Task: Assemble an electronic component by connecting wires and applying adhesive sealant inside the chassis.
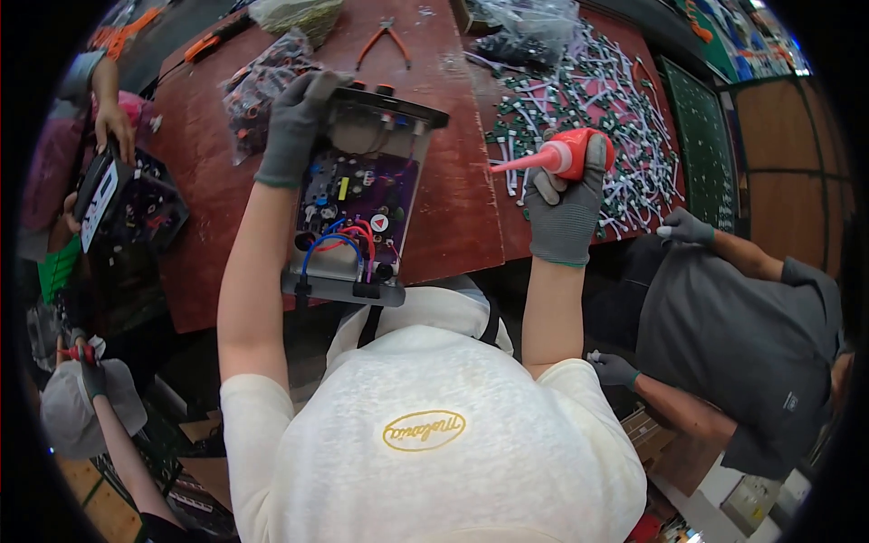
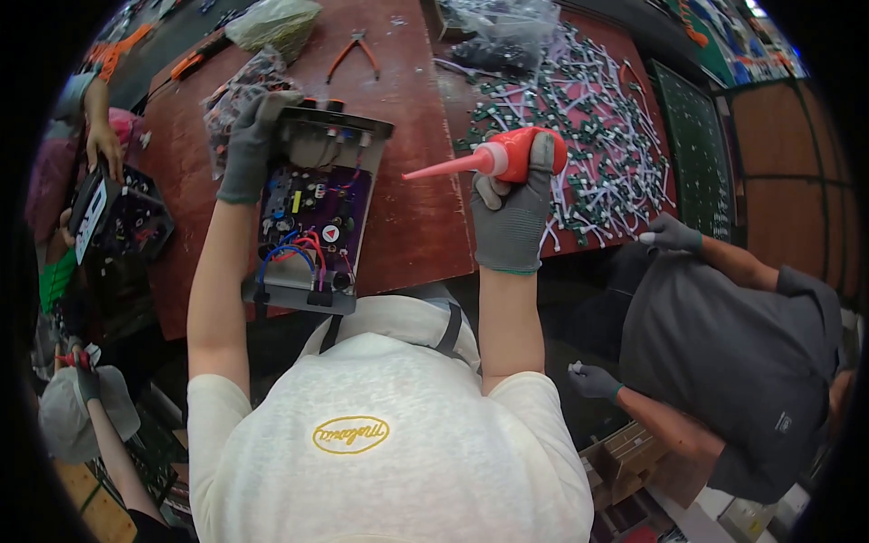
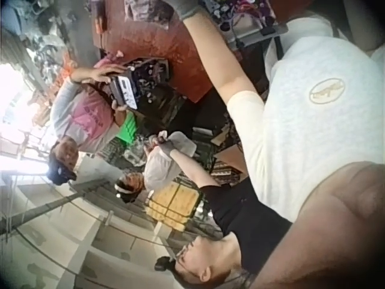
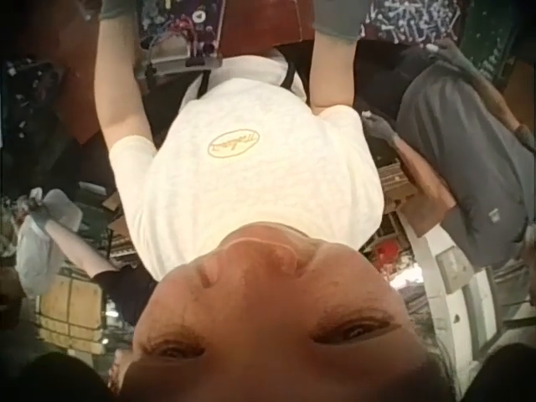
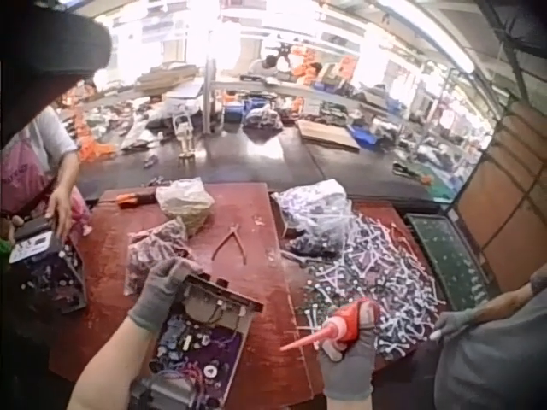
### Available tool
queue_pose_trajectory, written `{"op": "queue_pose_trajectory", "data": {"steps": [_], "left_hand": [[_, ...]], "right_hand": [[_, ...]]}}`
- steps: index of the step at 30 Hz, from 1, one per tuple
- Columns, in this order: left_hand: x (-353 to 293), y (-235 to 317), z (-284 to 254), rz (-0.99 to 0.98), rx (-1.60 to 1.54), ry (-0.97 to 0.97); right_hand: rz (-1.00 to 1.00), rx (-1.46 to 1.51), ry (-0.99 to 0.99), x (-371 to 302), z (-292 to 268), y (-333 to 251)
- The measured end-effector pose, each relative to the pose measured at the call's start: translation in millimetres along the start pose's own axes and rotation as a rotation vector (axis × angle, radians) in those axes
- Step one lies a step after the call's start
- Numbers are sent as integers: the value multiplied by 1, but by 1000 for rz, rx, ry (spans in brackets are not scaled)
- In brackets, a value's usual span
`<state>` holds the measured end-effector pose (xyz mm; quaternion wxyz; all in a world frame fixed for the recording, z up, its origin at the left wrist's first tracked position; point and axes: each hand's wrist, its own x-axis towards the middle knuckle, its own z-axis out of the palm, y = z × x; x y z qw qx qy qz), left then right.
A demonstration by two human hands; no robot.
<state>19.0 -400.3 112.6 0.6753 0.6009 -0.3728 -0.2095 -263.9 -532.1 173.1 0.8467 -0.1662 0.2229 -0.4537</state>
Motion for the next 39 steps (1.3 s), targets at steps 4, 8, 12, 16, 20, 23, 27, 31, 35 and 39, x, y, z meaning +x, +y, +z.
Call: {"op": "queue_pose_trajectory", "data": {"steps": [4,8,12,16,20,23,27,31,35,39], "left_hand": [[30,11,72,-413,-195,-267],[29,3,114,-390,-272,-475],[10,-10,135,-242,-90,-462],[23,-26,113,-319,-186,-362],[30,-32,72,-300,-185,-242],[28,-20,33,-365,-147,-229],[30,-25,-11,-459,-154,-306],[10,-13,-46,-390,-168,-367],[-29,0,-85,-230,-35,-76],[-119,27,-88,-229,5,329]], "right_hand": [[-65,-2,-41,-21,-19,-33],[-151,-7,41,-42,-21,-50],[-208,-1,50,-46,-35,-50],[-222,-74,38,-30,-35,-54],[-271,-266,-25,18,-22,-51],[-240,-774,-82,73,0,-44],[-296,-1546,-537,185,4,-10],[-241,-2930,-790,190,61,66],[-686,-3329,-1163,213,39,128],[-864,-3405,-1571,249,3,160]]}}
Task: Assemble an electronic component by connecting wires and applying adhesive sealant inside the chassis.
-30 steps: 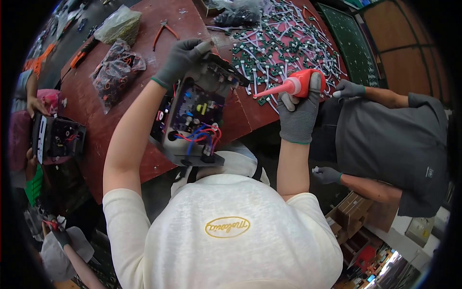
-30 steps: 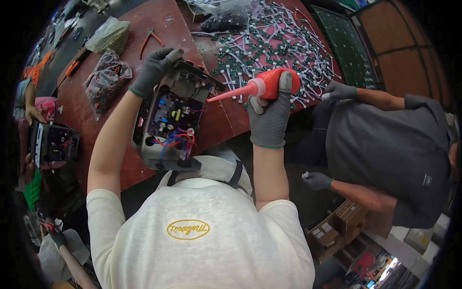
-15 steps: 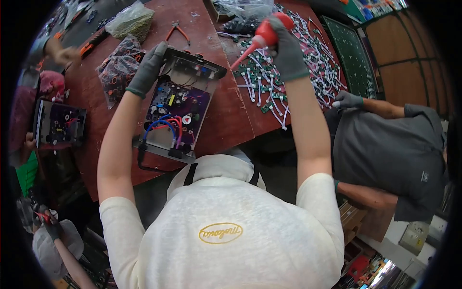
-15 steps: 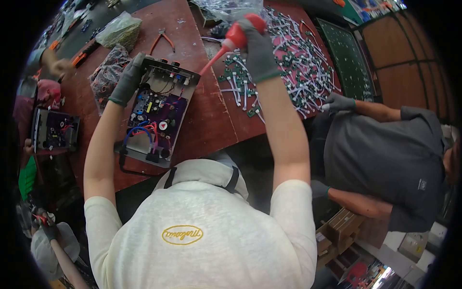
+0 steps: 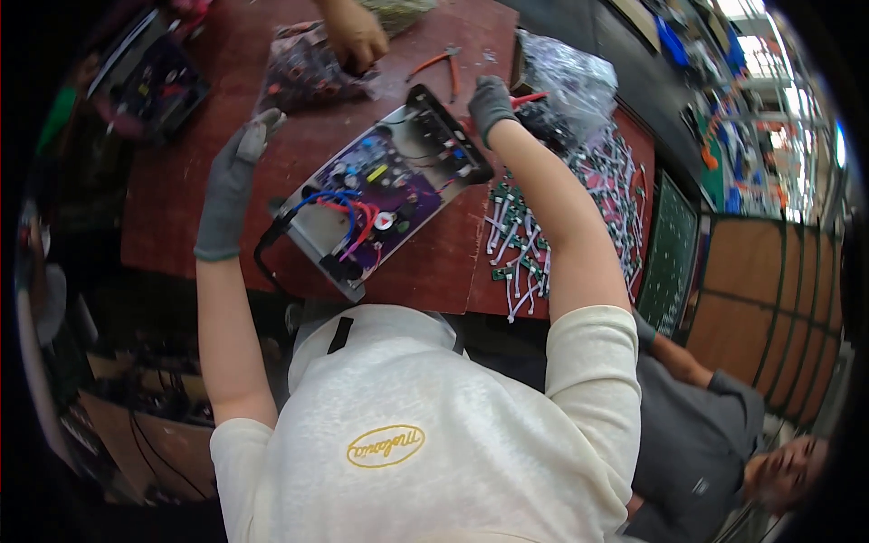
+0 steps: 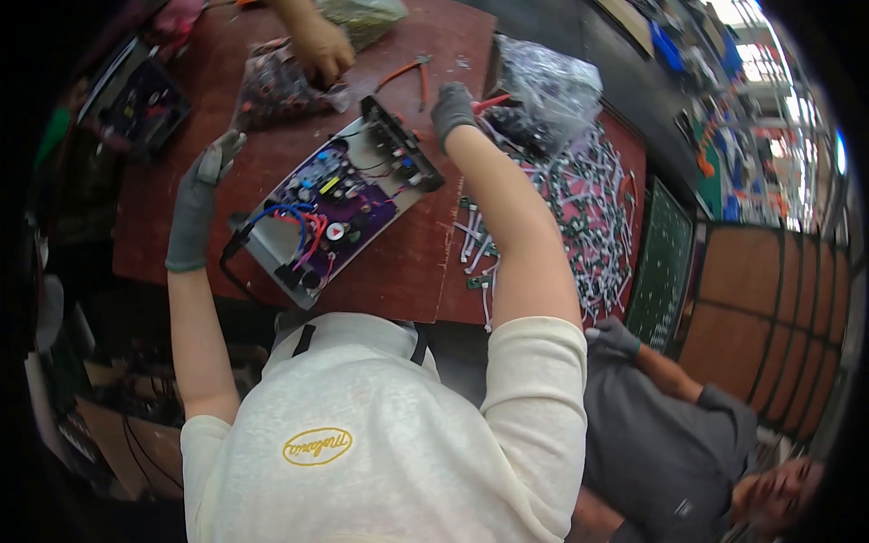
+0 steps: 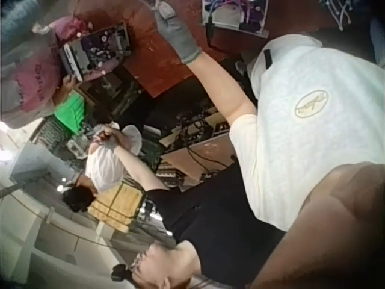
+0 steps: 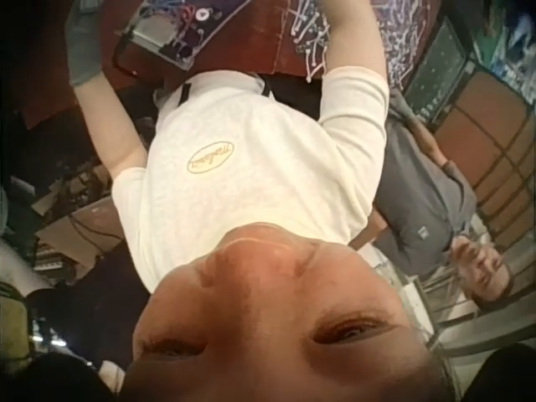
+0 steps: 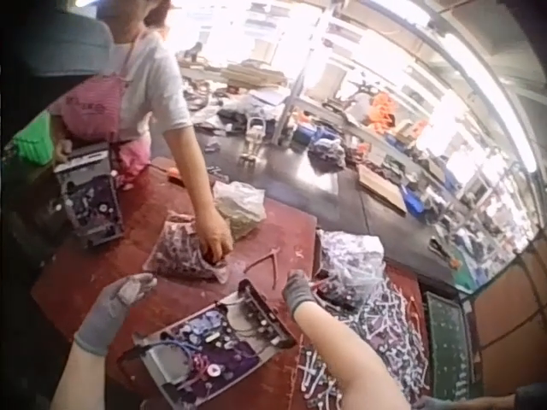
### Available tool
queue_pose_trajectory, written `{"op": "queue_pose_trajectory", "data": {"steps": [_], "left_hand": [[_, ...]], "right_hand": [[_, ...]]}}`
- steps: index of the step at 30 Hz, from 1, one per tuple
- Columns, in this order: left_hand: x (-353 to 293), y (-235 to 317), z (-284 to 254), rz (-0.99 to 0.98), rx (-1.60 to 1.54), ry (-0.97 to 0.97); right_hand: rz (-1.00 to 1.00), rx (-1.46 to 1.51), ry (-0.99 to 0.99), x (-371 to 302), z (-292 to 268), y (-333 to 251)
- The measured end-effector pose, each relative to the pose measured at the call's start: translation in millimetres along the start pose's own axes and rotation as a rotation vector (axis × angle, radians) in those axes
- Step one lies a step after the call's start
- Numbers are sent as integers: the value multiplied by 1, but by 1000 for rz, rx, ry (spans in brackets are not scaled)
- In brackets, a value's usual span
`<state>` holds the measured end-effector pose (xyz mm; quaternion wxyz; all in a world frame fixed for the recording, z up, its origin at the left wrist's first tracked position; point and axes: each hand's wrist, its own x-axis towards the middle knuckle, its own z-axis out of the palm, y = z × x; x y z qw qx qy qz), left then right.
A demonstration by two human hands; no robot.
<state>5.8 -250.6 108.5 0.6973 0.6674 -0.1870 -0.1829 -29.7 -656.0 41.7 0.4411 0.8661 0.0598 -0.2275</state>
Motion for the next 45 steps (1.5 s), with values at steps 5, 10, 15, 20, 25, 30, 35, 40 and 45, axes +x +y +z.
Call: {"op": "queue_pose_trajectory", "data": {"steps": [5,10,15,20,25,30,35,40,45], "left_hand": [[-80,-11,-3,-71,27,121],[-104,-27,16,-135,-26,106],[-100,-24,23,-46,-182,79],[-99,-32,18,-94,-282,42],[-97,-25,17,-64,-240,-44],[-95,-25,12,-99,-69,-79],[-90,-22,6,-108,21,-161],[-76,-18,7,-97,132,-215],[-96,-7,55,-128,142,-447]], "right_hand": [[-57,-39,166,1,15,-11],[-154,-19,143,-11,-11,4],[-172,309,465,-48,-52,48],[-218,987,378,-113,-97,92],[-285,1356,50,-187,-93,74],[0,1360,542,-195,-58,6],[358,1318,616,-195,-73,-23],[420,1188,682,-212,-66,-31],[592,1222,496,-265,-39,-31]]}}
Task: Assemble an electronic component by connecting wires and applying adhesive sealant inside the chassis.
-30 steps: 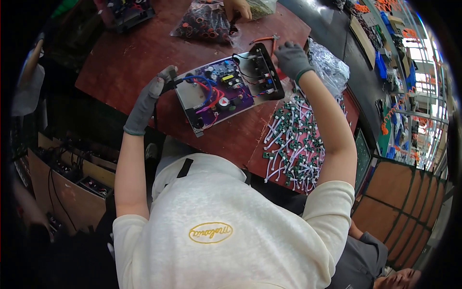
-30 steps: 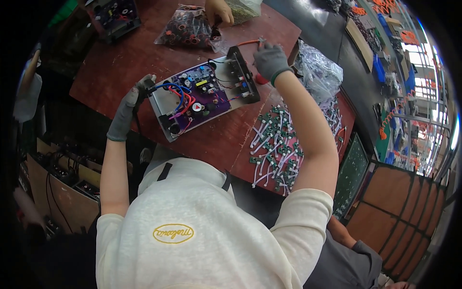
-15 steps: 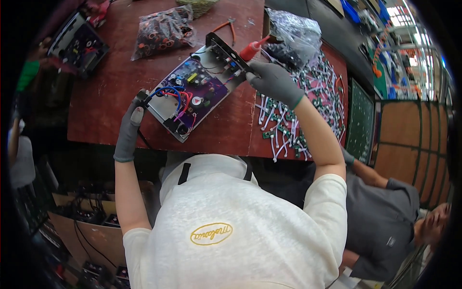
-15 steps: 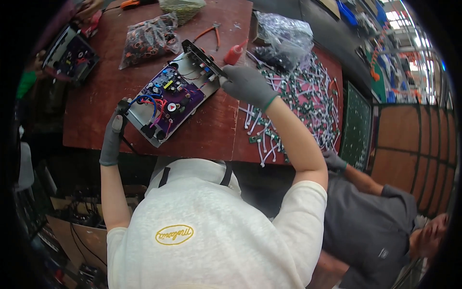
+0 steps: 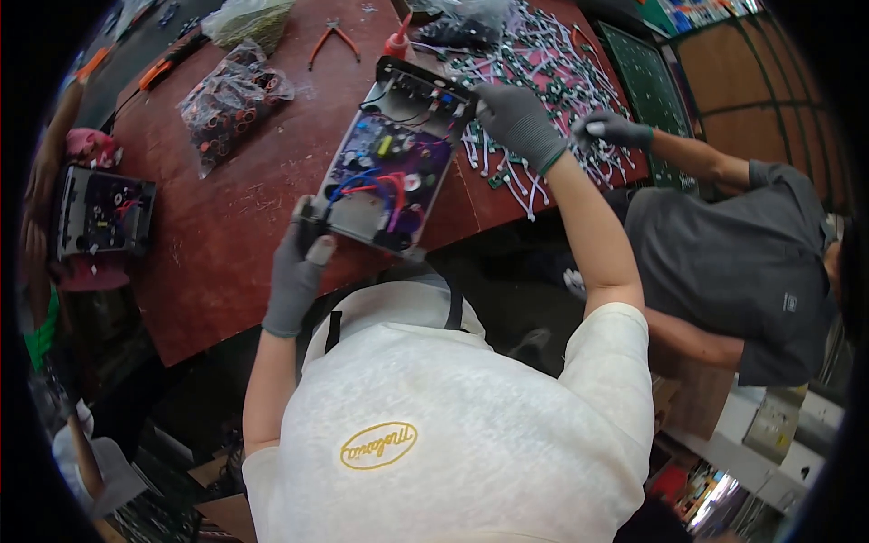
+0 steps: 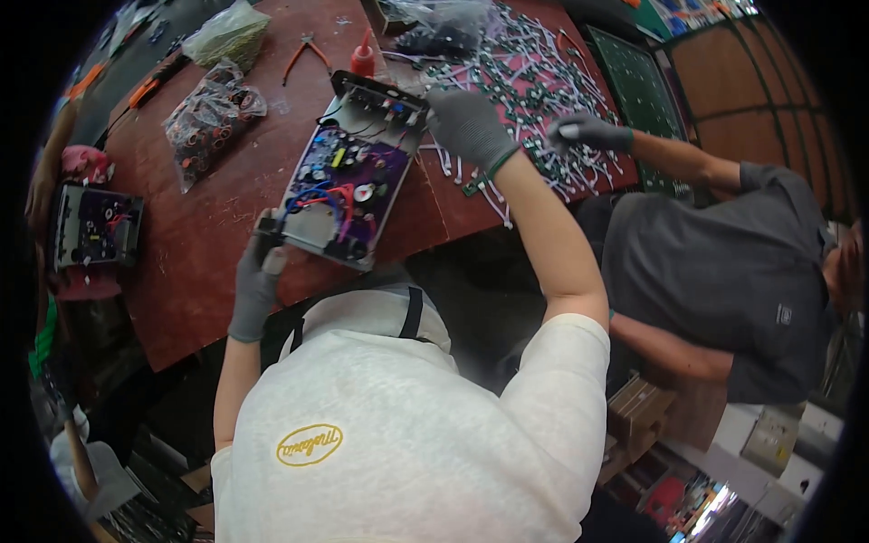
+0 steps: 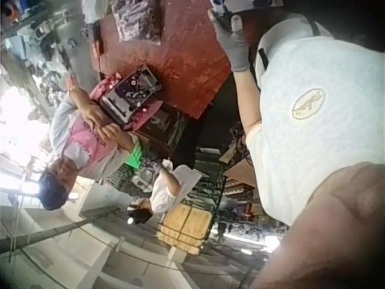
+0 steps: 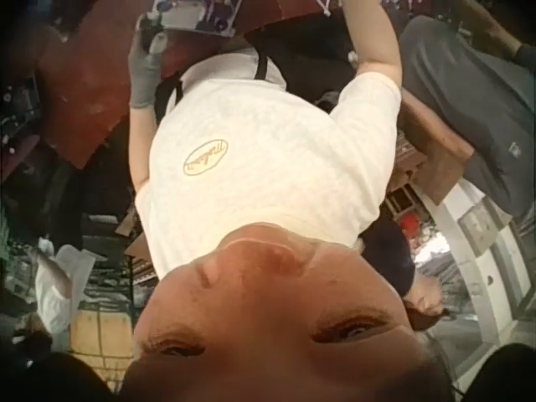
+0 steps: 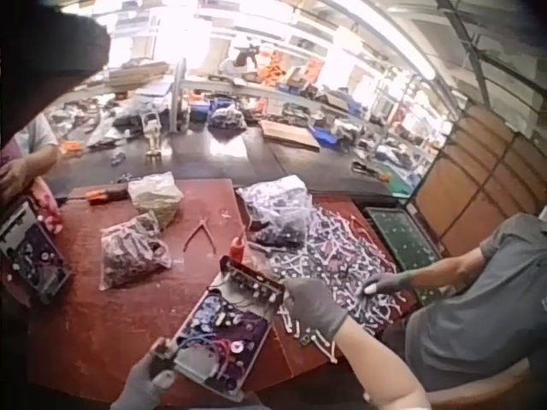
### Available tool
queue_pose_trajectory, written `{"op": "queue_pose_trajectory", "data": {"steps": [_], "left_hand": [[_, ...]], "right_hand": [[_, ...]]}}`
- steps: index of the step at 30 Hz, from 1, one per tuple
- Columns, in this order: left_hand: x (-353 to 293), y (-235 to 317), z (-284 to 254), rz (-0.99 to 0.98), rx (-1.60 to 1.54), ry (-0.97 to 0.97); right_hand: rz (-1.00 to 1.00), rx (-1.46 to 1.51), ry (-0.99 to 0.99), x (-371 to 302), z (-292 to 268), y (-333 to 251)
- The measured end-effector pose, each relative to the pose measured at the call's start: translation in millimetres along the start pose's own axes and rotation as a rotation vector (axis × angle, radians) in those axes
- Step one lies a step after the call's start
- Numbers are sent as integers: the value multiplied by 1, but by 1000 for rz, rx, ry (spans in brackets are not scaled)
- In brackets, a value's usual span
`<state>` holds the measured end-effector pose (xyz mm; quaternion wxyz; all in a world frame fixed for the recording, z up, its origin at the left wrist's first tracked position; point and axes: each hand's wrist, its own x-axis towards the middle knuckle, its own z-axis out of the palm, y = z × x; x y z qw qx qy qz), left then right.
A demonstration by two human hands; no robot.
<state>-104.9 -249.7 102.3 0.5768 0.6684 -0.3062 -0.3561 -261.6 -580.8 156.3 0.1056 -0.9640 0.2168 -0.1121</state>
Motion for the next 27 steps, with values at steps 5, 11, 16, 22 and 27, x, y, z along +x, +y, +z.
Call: {"op": "queue_pose_trajectory", "data": {"steps": [5,11,16,22,27], "left_hand": [[-3,0,21,-38,25,-150],[-9,-12,0,132,386,-171],[-31,-26,-3,-4,830,-266],[-19,-64,52,-224,47,-337],[-26,-61,67,-153,7,-310]], "right_hand": [[74,-81,-8,-23,-9,19],[282,-319,-269,-11,-56,-20],[-85,-84,158,2,-105,-91],[-458,82,159,25,-100,-205],[-630,141,-11,20,-93,-255]]}}
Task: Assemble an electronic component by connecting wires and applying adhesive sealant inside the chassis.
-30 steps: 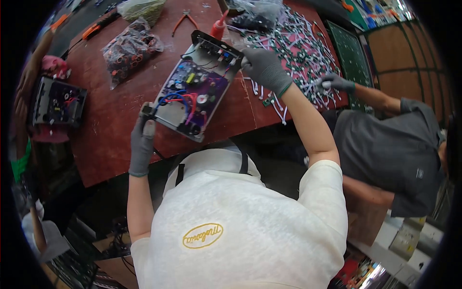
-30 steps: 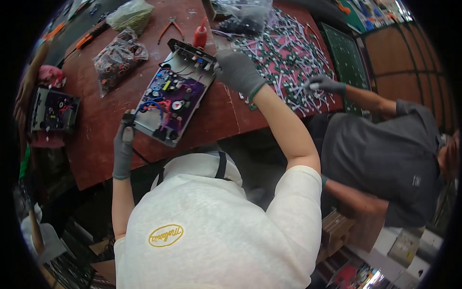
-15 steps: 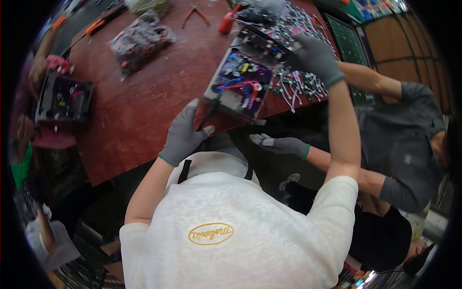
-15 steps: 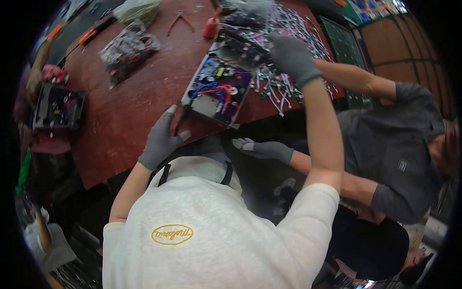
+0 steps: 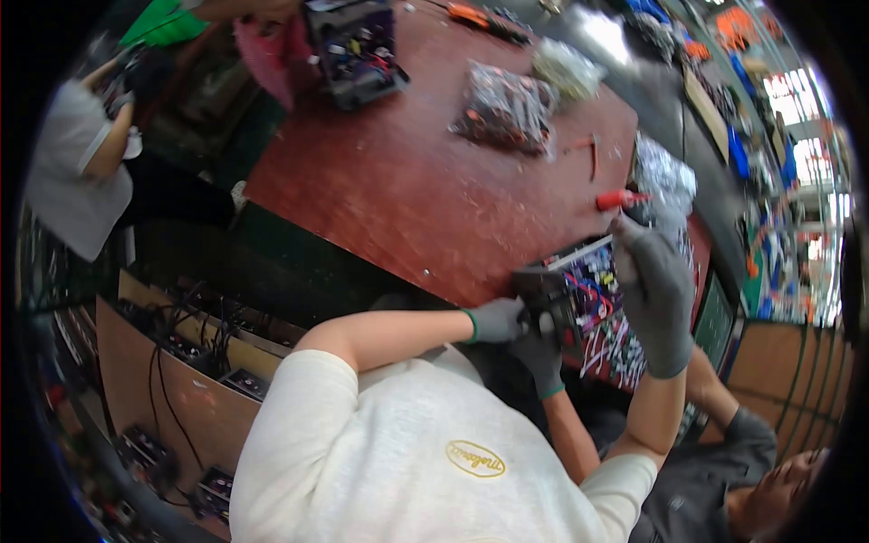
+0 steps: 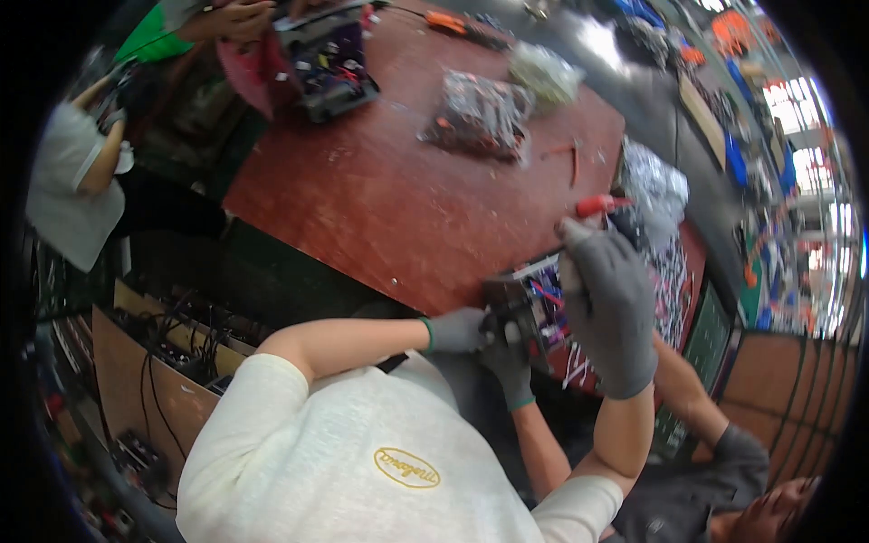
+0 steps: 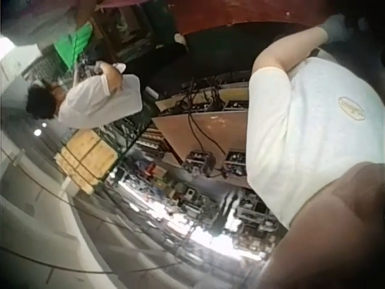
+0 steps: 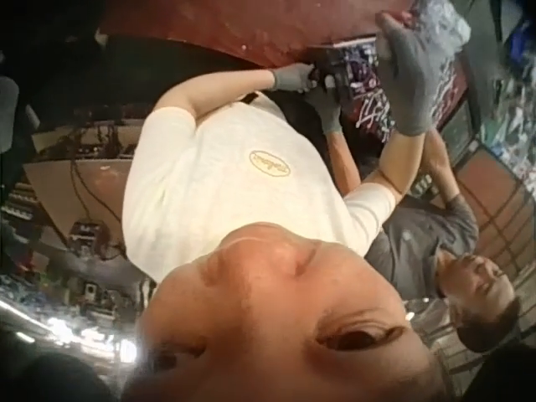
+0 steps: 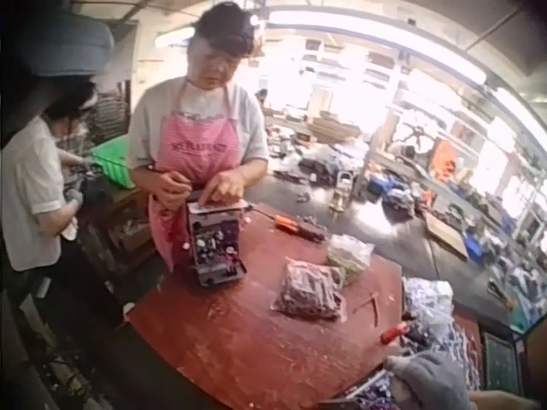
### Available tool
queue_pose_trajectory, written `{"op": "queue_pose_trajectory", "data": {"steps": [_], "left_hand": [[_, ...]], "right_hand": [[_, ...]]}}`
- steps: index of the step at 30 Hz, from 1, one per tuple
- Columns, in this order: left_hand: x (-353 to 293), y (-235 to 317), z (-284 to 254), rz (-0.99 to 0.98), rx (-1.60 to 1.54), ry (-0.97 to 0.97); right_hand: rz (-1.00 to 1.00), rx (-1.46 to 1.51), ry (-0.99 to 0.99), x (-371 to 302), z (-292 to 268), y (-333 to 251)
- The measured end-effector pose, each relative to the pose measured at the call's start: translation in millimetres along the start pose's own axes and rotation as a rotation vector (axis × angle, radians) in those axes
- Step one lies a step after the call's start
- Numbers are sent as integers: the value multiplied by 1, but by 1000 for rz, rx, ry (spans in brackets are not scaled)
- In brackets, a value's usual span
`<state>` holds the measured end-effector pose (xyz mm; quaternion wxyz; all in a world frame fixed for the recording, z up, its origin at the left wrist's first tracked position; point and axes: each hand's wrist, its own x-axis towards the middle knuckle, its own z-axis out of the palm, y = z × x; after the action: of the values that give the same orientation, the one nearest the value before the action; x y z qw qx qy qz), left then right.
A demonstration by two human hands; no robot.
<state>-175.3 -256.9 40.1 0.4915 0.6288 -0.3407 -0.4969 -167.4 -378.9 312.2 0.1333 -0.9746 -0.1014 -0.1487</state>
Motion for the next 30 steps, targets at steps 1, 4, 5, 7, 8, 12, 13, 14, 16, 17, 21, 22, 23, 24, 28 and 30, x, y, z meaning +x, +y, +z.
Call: {"op": "queue_pose_trajectory", "data": {"steps": [1,4,5,7,8,12,13,14,16,17,21,22,23,24,28,30], "left_hand": [[2,-7,11,95,144,51],[2,-7,43,180,205,86],[4,-8,55,187,209,15],[5,-5,67,155,260,-106],[-3,7,69,114,305,-153],[-28,29,48,165,398,-205],[-36,33,42,107,487,-205],[-41,32,33,116,495,-190],[-49,27,11,150,527,-227],[-58,26,-4,108,479,-185],[-94,4,-74,16,403,103],[-104,-3,-94,27,431,196],[-117,-2,-116,6,379,264],[-128,-2,-137,-13,326,329],[-175,-12,-210,-57,250,602],[-189,-45,-243,-95,252,649]], "right_hand": [[-30,-5,-33,5,0,-6],[-106,-15,-85,13,6,-17],[-154,-15,-109,14,8,-21],[-214,-29,-119,14,11,-26],[-228,-32,-182,13,11,-30],[-286,-89,-461,10,25,-40],[-309,-97,-526,9,31,-40],[-321,-110,-519,8,37,-40],[-295,-143,-622,10,56,-30],[-308,-129,-582,11,67,-25],[-242,-291,-711,23,134,14],[-185,-338,-759,26,151,23],[-176,-339,-748,27,168,30],[-71,-375,-812,25,185,39],[165,-92,-767,-10,252,88],[636,476,-762,-40,277,98]]}}
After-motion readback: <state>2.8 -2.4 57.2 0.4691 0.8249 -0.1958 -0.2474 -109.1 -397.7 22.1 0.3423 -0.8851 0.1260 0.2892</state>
